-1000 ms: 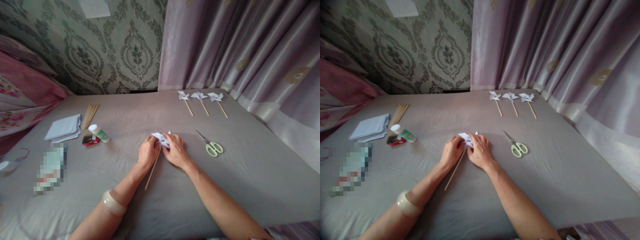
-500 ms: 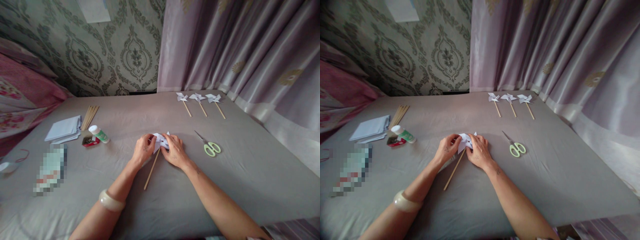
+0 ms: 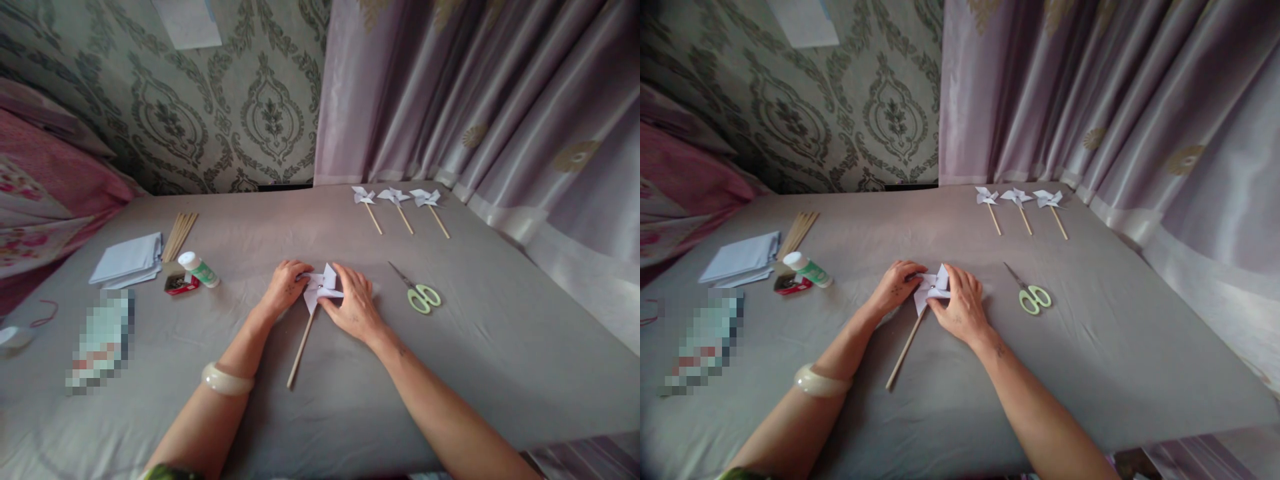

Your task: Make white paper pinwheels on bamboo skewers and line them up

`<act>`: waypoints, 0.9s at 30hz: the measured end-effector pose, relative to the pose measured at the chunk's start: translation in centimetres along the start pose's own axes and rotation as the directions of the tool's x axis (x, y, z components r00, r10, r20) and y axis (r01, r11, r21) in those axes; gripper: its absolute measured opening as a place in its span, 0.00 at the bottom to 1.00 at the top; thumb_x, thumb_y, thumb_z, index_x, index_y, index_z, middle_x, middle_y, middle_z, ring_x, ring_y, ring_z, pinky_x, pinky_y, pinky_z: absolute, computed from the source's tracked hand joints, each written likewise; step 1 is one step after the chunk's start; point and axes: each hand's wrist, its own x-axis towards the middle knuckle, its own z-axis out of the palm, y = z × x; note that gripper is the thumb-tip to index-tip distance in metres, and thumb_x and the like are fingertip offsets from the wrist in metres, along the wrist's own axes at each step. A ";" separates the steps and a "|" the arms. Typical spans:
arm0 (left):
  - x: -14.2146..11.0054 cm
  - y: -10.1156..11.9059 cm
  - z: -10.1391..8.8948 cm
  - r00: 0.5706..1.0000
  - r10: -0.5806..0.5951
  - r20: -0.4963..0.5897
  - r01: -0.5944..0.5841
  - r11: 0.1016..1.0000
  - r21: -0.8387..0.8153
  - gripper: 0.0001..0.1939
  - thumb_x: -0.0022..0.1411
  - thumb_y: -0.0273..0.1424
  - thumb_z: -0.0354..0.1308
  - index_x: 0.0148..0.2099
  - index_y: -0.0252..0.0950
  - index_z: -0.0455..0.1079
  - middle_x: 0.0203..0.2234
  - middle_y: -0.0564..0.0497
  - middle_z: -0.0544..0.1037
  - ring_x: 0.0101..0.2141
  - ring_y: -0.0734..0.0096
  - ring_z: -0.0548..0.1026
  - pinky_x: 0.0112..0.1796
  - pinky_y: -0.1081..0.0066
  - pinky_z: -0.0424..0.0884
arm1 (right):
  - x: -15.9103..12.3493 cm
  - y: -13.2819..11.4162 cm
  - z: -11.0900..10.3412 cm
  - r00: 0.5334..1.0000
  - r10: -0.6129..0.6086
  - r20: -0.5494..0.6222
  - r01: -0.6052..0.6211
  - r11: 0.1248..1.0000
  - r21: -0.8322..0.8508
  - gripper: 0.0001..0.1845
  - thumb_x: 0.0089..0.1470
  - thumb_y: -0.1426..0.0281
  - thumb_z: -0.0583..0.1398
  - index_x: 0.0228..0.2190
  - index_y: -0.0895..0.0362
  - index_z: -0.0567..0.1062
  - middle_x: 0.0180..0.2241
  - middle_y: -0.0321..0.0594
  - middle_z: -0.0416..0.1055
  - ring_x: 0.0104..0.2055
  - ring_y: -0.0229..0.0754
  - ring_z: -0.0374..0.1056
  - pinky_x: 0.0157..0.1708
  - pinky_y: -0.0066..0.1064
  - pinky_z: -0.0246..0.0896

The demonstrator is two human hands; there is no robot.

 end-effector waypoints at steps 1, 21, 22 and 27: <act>0.0 0.0 -0.1 1.000 0.002 0.005 -0.002 1.000 -0.001 0.14 0.58 0.24 0.52 0.44 0.35 0.75 0.38 0.46 0.78 0.40 0.63 0.71 0.46 0.66 0.65 | -0.2 0.1 -0.1 0.999 0.033 -0.020 -0.034 0.999 -0.013 0.37 0.50 0.60 0.62 0.57 0.61 0.59 0.55 0.54 0.64 0.56 0.55 0.58 0.54 0.47 0.52; 0.0 -0.2 0.4 0.998 0.056 0.002 -0.056 0.998 -0.025 0.12 0.60 0.26 0.54 0.43 0.36 0.76 0.37 0.46 0.76 0.39 0.64 0.70 0.44 0.65 0.66 | -1.1 -1.3 0.0 0.994 0.104 -0.022 -0.106 0.989 -0.104 0.18 0.57 0.61 0.57 0.45 0.59 0.72 0.42 0.48 0.73 0.46 0.50 0.65 0.47 0.39 0.55; 0.0 -0.2 0.4 0.999 0.054 -0.002 -0.054 0.998 -0.028 0.11 0.60 0.26 0.54 0.43 0.36 0.76 0.37 0.46 0.76 0.39 0.63 0.70 0.44 0.65 0.66 | -1.1 -1.3 0.1 0.994 0.110 -0.028 -0.112 0.989 -0.098 0.18 0.57 0.61 0.57 0.45 0.59 0.72 0.42 0.48 0.73 0.46 0.50 0.65 0.47 0.39 0.55; 0.1 -0.1 0.5 0.999 0.021 -0.028 -0.023 0.997 -0.071 0.10 0.60 0.26 0.54 0.39 0.36 0.76 0.34 0.48 0.76 0.38 0.65 0.71 0.43 0.66 0.66 | -1.2 -1.3 0.3 0.992 0.117 -0.044 -0.120 0.990 -0.079 0.18 0.56 0.61 0.58 0.45 0.59 0.72 0.42 0.49 0.72 0.47 0.50 0.64 0.47 0.40 0.56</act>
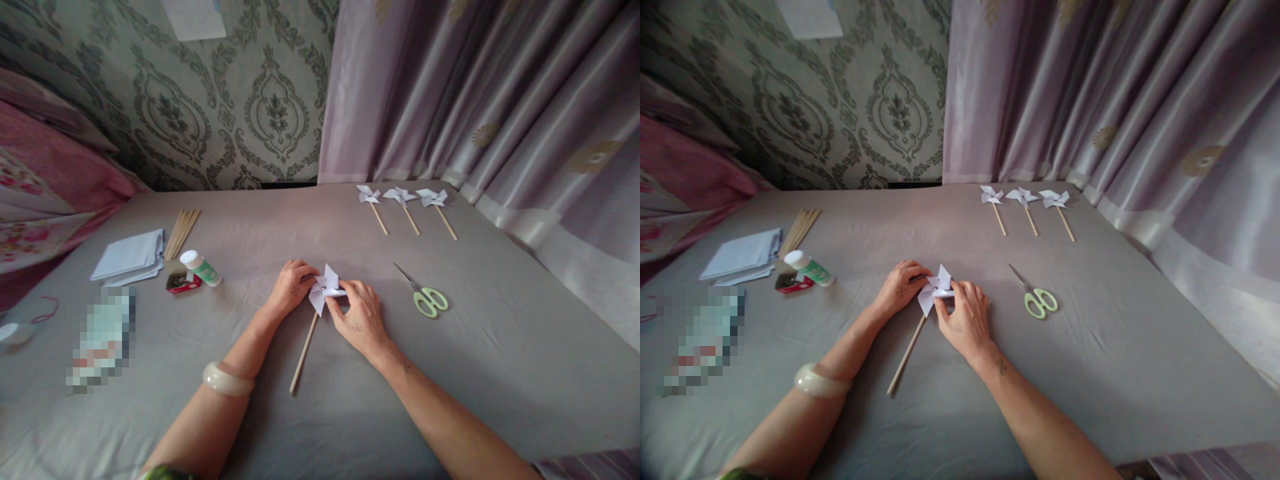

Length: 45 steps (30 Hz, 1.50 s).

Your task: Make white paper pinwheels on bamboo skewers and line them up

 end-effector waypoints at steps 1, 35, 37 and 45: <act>0.0 0.0 0.0 1.000 -0.008 -0.007 0.008 1.000 -0.015 0.10 0.59 0.25 0.54 0.38 0.37 0.76 0.34 0.48 0.76 0.38 0.66 0.71 0.43 0.66 0.66 | 0.0 0.0 0.0 1.000 0.000 0.001 0.000 1.000 0.003 0.18 0.56 0.61 0.58 0.45 0.58 0.73 0.42 0.49 0.72 0.47 0.50 0.64 0.47 0.40 0.56; -0.2 -0.1 -0.5 0.993 0.040 0.108 -0.027 0.993 -0.116 0.13 0.59 0.26 0.52 0.41 0.36 0.77 0.38 0.47 0.80 0.40 0.65 0.74 0.46 0.64 0.66 | -0.1 0.2 0.2 0.997 -0.019 0.071 0.021 0.999 -0.038 0.17 0.54 0.63 0.59 0.46 0.54 0.74 0.44 0.46 0.70 0.46 0.50 0.63 0.44 0.40 0.55; -0.4 0.0 -0.5 0.997 0.002 0.081 0.008 0.992 -0.128 0.14 0.59 0.26 0.52 0.44 0.36 0.75 0.38 0.47 0.79 0.40 0.65 0.74 0.45 0.66 0.68 | -0.1 0.3 0.2 0.997 -0.024 0.068 0.027 0.999 -0.039 0.17 0.54 0.63 0.59 0.46 0.54 0.74 0.44 0.46 0.70 0.45 0.50 0.63 0.44 0.40 0.55; -0.5 0.4 -0.6 0.998 -0.057 0.012 0.058 0.992 -0.110 0.06 0.57 0.28 0.57 0.33 0.35 0.75 0.30 0.49 0.77 0.35 0.68 0.73 0.39 0.69 0.67 | -0.1 0.3 0.2 0.997 -0.021 0.080 0.023 0.999 -0.033 0.16 0.55 0.65 0.59 0.46 0.54 0.75 0.44 0.45 0.70 0.46 0.49 0.63 0.44 0.40 0.55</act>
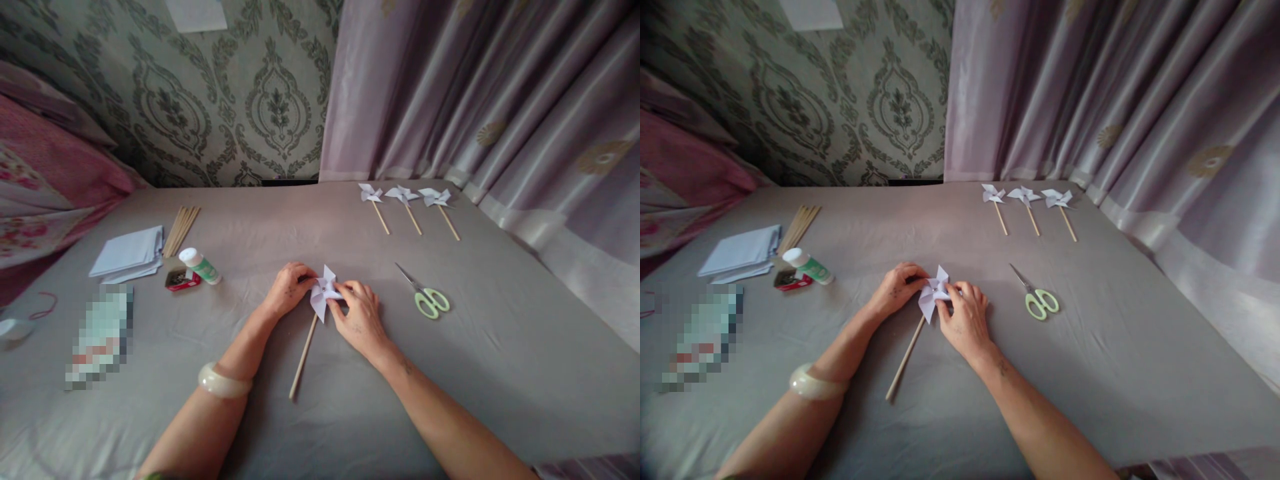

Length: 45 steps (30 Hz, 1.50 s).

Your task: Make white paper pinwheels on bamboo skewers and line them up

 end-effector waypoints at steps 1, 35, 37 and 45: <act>0.0 0.0 0.0 1.000 0.011 -0.005 -0.011 1.000 -0.011 0.05 0.57 0.29 0.58 0.33 0.35 0.75 0.30 0.49 0.77 0.35 0.68 0.73 0.39 0.69 0.67 | 0.0 0.0 0.0 1.000 -0.001 0.000 0.001 1.000 0.000 0.16 0.55 0.65 0.59 0.46 0.54 0.75 0.44 0.45 0.70 0.46 0.49 0.63 0.44 0.40 0.55; -1.5 0.3 -1.6 0.953 0.087 0.289 -0.095 0.995 0.012 0.25 0.53 0.31 0.57 0.54 0.41 0.68 0.49 0.46 0.70 0.50 0.56 0.66 0.53 0.56 0.59 | 0.2 0.5 0.4 1.000 -0.012 -0.023 0.012 1.000 -0.002 0.15 0.55 0.62 0.60 0.44 0.53 0.74 0.42 0.45 0.71 0.45 0.49 0.64 0.42 0.38 0.55; -1.3 0.4 -2.0 0.939 0.090 0.333 -0.091 0.996 -0.015 0.24 0.54 0.28 0.54 0.55 0.41 0.68 0.50 0.46 0.70 0.52 0.56 0.65 0.54 0.57 0.58 | 0.2 0.5 0.4 1.000 -0.011 -0.021 0.011 1.000 0.000 0.15 0.55 0.62 0.60 0.44 0.53 0.74 0.42 0.45 0.71 0.45 0.49 0.64 0.43 0.38 0.55; -1.2 0.4 -1.8 0.941 0.091 0.327 -0.100 0.995 0.014 0.24 0.54 0.27 0.52 0.54 0.41 0.69 0.49 0.46 0.71 0.51 0.56 0.66 0.53 0.57 0.58 | 0.2 0.4 0.2 1.000 -0.004 -0.018 0.004 1.000 0.007 0.14 0.55 0.63 0.60 0.43 0.53 0.74 0.43 0.45 0.72 0.45 0.49 0.64 0.43 0.39 0.55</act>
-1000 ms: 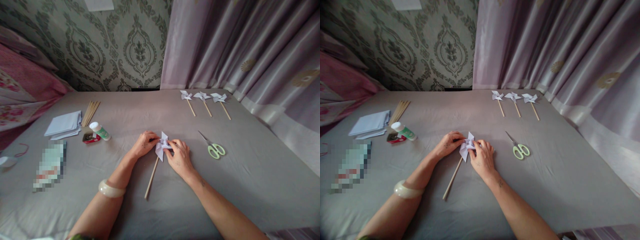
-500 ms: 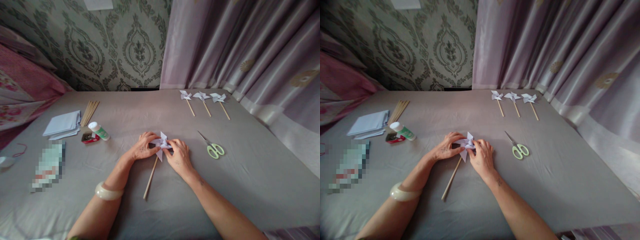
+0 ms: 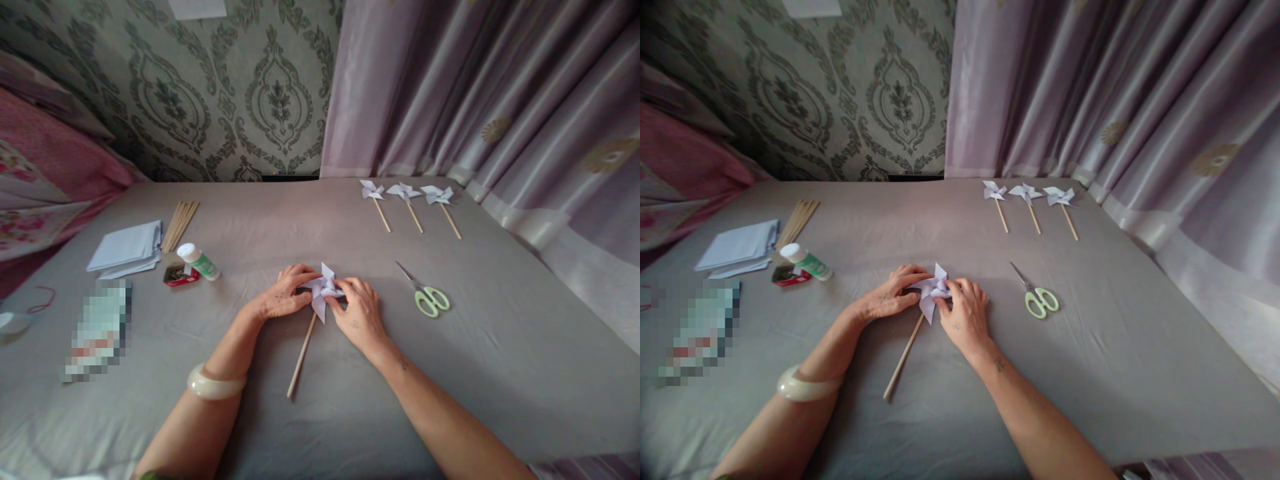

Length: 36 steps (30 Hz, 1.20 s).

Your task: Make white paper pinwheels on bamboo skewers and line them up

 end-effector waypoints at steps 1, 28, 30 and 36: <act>0.0 -0.1 0.1 1.000 0.002 -0.002 -0.002 1.000 0.004 0.23 0.55 0.28 0.52 0.54 0.40 0.69 0.49 0.46 0.70 0.51 0.56 0.65 0.53 0.56 0.58 | 0.0 0.0 0.0 1.000 0.002 0.006 -0.002 1.000 -0.001 0.14 0.55 0.64 0.60 0.44 0.53 0.74 0.43 0.45 0.72 0.45 0.49 0.64 0.43 0.39 0.55; -2.7 1.8 0.2 0.870 -0.262 -0.417 0.249 0.965 -0.086 0.23 0.57 0.44 0.53 0.45 0.30 0.71 0.39 0.41 0.75 0.39 0.63 0.72 0.36 0.69 0.67 | 0.9 0.6 -0.5 0.987 0.144 -0.078 -0.108 0.931 0.349 0.18 0.56 0.58 0.55 0.38 0.58 0.75 0.41 0.47 0.75 0.44 0.46 0.68 0.47 0.36 0.59; -4.2 3.2 0.6 0.893 -0.324 -0.312 0.326 0.944 -0.045 0.20 0.59 0.45 0.51 0.36 0.33 0.73 0.28 0.47 0.76 0.30 0.68 0.72 0.31 0.71 0.64 | 1.2 0.8 -0.6 0.976 0.204 -0.076 -0.152 0.889 0.432 0.20 0.57 0.56 0.52 0.36 0.58 0.75 0.39 0.46 0.76 0.42 0.45 0.69 0.44 0.35 0.60; -6.0 6.0 3.0 0.913 -0.392 -0.115 0.402 0.911 0.093 0.14 0.55 0.41 0.55 0.32 0.35 0.73 0.26 0.48 0.77 0.27 0.68 0.72 0.27 0.72 0.59 | 1.5 1.4 -0.9 0.964 0.262 -0.055 -0.201 0.843 0.500 0.26 0.58 0.52 0.46 0.31 0.57 0.74 0.32 0.44 0.75 0.38 0.45 0.69 0.39 0.33 0.61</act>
